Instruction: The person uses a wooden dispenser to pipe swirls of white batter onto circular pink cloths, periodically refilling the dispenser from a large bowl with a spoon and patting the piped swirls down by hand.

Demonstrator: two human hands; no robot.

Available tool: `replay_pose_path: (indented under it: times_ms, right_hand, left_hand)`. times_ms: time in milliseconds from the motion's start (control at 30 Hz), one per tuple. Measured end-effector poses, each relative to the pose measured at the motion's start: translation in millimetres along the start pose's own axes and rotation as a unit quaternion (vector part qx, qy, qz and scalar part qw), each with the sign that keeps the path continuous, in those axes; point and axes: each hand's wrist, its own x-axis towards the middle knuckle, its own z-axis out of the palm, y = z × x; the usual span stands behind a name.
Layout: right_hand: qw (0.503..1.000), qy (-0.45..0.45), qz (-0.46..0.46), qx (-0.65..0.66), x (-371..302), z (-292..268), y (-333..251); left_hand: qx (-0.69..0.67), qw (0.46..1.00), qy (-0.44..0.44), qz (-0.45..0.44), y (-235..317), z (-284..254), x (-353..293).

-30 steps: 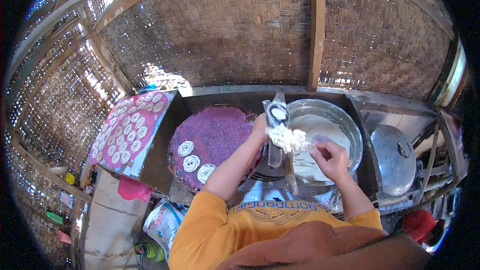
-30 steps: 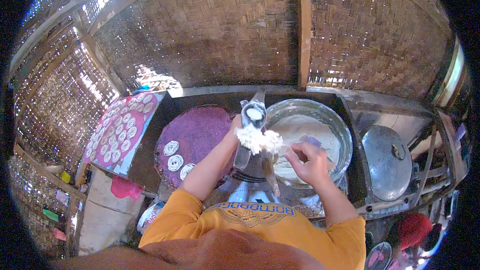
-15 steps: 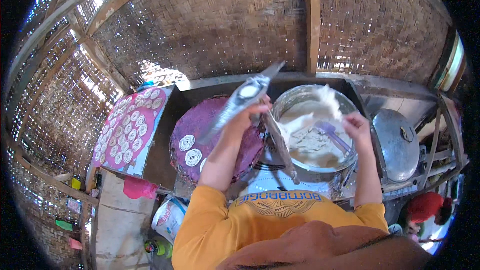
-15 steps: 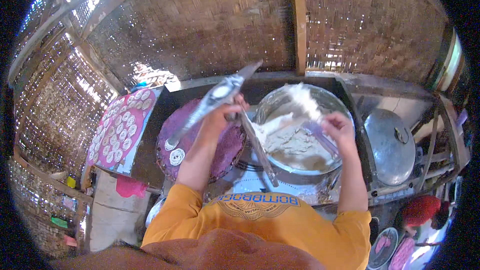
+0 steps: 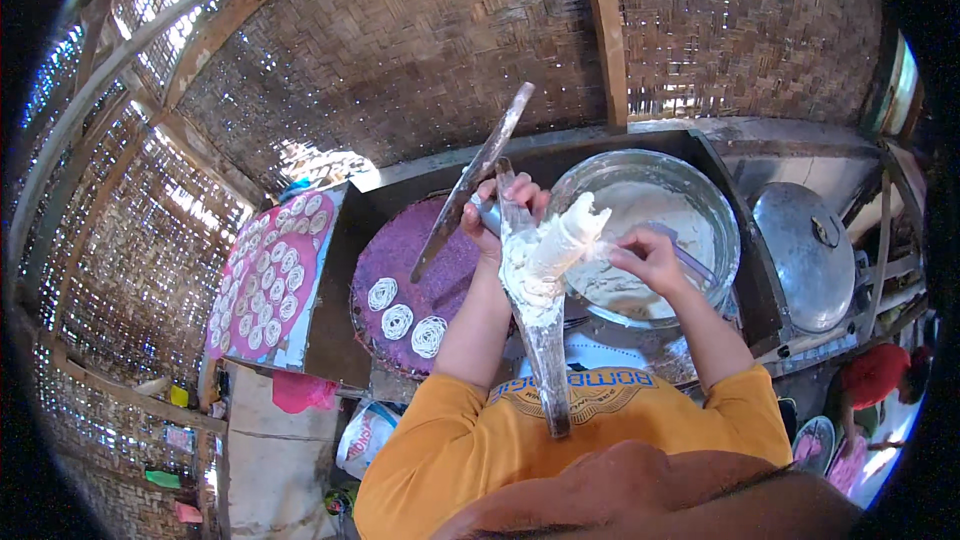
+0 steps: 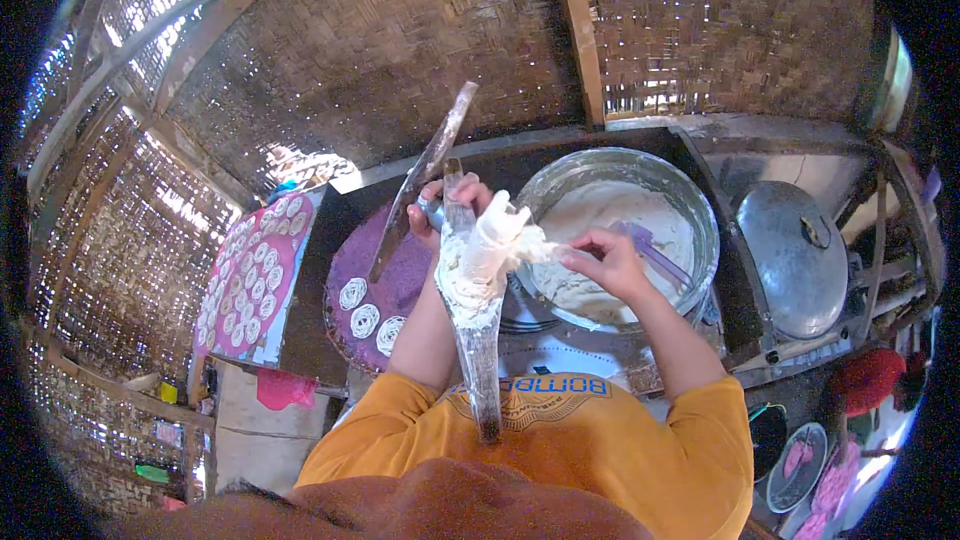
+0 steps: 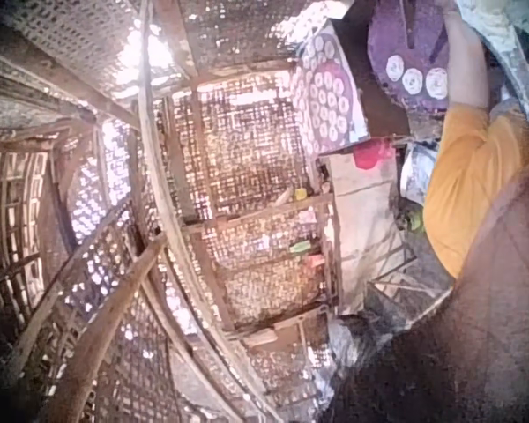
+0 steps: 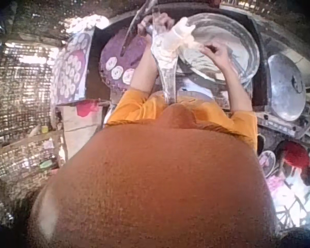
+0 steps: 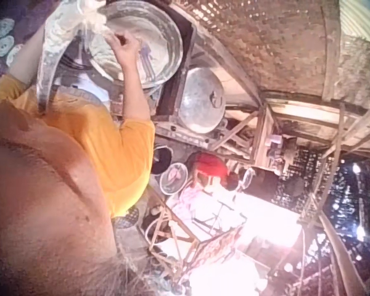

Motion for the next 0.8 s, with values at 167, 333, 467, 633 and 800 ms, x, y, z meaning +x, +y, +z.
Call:
replay_pose_path:
  times_ms: [167,333,467,633,800]
  right_hand:
    - [0.995,0.005,-0.074,-0.064,-20.6,-5.1,5.9]
    - [0.994,0.019,-0.052,-0.093,-28.0,-8.3,-9.6]
    - [0.997,0.047,-0.012,-0.053,-31.1,-19.8,-12.0]
    - [0.997,0.068,0.018,0.009,-29.6,-23.4,-8.0]
    - [0.996,0.085,0.021,0.033,-27.8,-27.8,0.3]
  left_hand:
    - [-0.022,1.000,-0.014,0.008,15.6,-6.5,-0.4]
    - [0.105,0.994,0.007,-0.006,32.1,1.9,5.1]
    - [0.335,0.940,0.016,0.065,36.8,38.8,18.6]
    - [0.492,0.863,-0.064,0.095,32.7,71.3,35.3]
    - [0.566,0.822,0.059,-0.019,5.7,101.3,12.9]
